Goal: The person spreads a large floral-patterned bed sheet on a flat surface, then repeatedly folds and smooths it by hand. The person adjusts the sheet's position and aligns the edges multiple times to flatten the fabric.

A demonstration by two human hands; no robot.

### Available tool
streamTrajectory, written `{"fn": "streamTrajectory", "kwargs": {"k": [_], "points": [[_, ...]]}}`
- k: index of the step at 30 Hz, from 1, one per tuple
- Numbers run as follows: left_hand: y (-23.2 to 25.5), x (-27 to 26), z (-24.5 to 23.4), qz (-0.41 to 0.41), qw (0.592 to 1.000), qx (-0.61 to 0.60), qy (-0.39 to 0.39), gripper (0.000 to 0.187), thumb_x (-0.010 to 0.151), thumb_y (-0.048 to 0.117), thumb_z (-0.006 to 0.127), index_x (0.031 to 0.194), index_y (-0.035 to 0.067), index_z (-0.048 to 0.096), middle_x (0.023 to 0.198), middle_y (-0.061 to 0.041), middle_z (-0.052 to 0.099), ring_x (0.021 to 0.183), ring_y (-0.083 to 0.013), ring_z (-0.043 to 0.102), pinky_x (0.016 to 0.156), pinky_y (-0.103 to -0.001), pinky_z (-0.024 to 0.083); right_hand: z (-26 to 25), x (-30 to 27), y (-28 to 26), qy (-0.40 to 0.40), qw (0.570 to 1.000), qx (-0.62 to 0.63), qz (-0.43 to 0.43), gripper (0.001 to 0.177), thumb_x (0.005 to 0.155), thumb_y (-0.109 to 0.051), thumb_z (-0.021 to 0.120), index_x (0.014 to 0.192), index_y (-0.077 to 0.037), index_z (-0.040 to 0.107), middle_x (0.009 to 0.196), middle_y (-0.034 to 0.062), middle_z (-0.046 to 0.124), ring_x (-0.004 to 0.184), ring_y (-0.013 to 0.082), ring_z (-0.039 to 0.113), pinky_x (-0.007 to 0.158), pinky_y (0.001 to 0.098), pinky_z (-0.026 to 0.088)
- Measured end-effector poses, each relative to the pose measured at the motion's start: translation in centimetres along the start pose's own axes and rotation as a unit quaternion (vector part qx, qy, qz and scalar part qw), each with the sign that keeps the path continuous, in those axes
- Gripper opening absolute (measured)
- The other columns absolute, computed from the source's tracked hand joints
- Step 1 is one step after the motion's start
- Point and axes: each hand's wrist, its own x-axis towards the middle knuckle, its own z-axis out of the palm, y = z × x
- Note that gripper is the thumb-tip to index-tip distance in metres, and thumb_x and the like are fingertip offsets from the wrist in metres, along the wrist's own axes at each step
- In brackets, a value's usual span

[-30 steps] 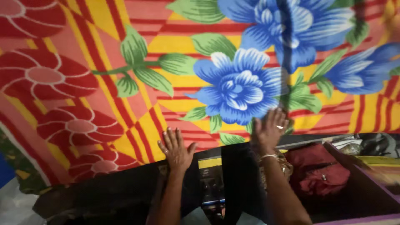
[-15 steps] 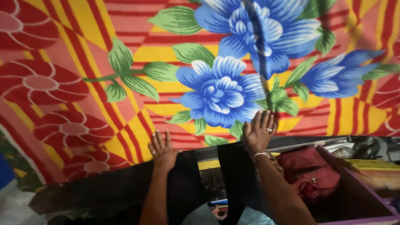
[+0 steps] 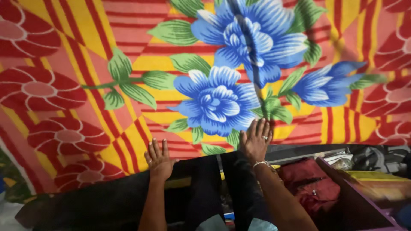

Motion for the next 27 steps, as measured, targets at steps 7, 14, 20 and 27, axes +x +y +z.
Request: {"fn": "streamTrajectory", "kwargs": {"k": [7, 14, 20, 27], "points": [[-0.1, -0.5, 0.5, -0.010, 1.000, 0.014, 0.003, 0.107, 0.087, 0.067, 0.062, 0.165, 0.020, 0.006, 0.172, -0.019, -0.005, 0.159, -0.0390, -0.001, 0.122, -0.063, 0.011, -2.3, 0.7, 0.2, -0.157, 0.987, -0.025, -0.023, 0.103, 0.094, -0.073, 0.041, 0.160, 0.001, 0.013, 0.166, 0.0317, 0.004, 0.154, 0.0467, 0.001, 0.121, 0.0606, 0.004], [0.1, -0.2, -0.5, -0.017, 0.999, 0.028, -0.010, 0.107, 0.089, 0.070, 0.058, 0.165, 0.021, -0.001, 0.172, -0.018, -0.008, 0.158, -0.0389, -0.003, 0.120, -0.063, 0.012, -2.7, 1.4, 0.3, -0.192, 0.980, -0.039, -0.025, 0.123, 0.083, -0.086, 0.049, 0.161, -0.001, 0.007, 0.166, 0.0324, 0.000, 0.154, 0.0472, 0.000, 0.122, 0.0599, 0.005], [0.6, -0.9, -0.8, -0.035, 0.996, 0.078, -0.027, 0.107, 0.090, 0.072, 0.057, 0.166, 0.022, -0.001, 0.173, -0.017, -0.008, 0.160, -0.0367, 0.001, 0.122, -0.061, 0.015, -1.9, 1.5, 0.7, -0.208, 0.977, -0.043, -0.023, 0.123, 0.083, -0.086, 0.048, 0.161, -0.002, 0.006, 0.166, 0.0316, -0.001, 0.154, 0.0485, 0.000, 0.120, 0.0633, 0.007], [5.6, -2.7, -2.3, -0.091, 0.992, 0.077, 0.045, 0.092, 0.090, 0.046, 0.065, 0.161, 0.010, 0.019, 0.169, -0.017, 0.014, 0.157, -0.0367, 0.010, 0.117, -0.067, 0.019, -2.2, 1.2, 2.3, -0.177, 0.980, -0.014, -0.084, 0.111, 0.085, -0.075, 0.058, 0.157, -0.002, 0.017, 0.162, 0.0346, 0.009, 0.150, 0.0523, 0.008, 0.117, 0.0619, 0.014]]}}
